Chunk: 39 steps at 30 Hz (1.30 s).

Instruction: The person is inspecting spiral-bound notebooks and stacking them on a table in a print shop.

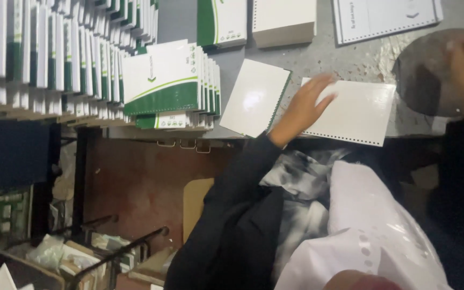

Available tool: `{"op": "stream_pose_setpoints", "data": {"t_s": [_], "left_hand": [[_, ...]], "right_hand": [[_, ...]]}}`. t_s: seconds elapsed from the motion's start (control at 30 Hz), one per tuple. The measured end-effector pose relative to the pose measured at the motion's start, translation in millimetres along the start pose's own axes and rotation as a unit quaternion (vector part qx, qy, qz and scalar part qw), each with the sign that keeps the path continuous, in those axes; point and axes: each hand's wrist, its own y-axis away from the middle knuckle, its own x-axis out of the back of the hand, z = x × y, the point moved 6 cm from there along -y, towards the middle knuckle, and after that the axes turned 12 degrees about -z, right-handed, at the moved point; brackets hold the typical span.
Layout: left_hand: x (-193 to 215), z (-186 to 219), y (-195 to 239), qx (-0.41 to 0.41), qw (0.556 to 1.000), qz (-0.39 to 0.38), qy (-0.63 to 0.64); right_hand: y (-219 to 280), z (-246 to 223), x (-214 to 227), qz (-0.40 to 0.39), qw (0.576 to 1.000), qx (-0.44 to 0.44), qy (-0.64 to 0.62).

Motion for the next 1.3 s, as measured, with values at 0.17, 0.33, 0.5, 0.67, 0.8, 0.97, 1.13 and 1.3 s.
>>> {"op": "stream_pose_setpoints", "data": {"t_s": [0.17, 0.33, 0.5, 0.67, 0.8, 0.97, 1.13, 1.3], "left_hand": [[-49, -24, -106, -0.025, 0.987, 0.035, -0.158], [-60, -47, -123, 0.070, 0.955, 0.038, -0.287], [-60, -49, -117, 0.097, 0.961, 0.007, -0.258], [-50, -40, -117, 0.104, 0.969, -0.004, -0.223], [-50, -41, -114, 0.103, 0.973, -0.002, -0.209], [-53, -44, -115, 0.105, 0.969, 0.003, -0.223], [-53, -45, -116, 0.106, 0.969, 0.004, -0.225], [-51, -44, -115, 0.108, 0.970, 0.001, -0.216]], "right_hand": [[-144, 155, -27, 0.018, 0.964, -0.042, 0.263], [-184, 146, -50, -0.117, 0.860, -0.204, 0.452], [-195, 165, -50, -0.125, 0.879, -0.263, 0.379], [-154, 41, 2, -0.097, 0.920, -0.360, 0.120], [-151, 46, 1, -0.032, 0.897, -0.426, -0.119], [-153, 32, 8, -0.043, 0.938, -0.324, -0.117], [-137, -53, 7, -0.087, 0.958, -0.220, -0.158], [-142, -30, -2, -0.039, 0.956, -0.156, -0.247]]}}
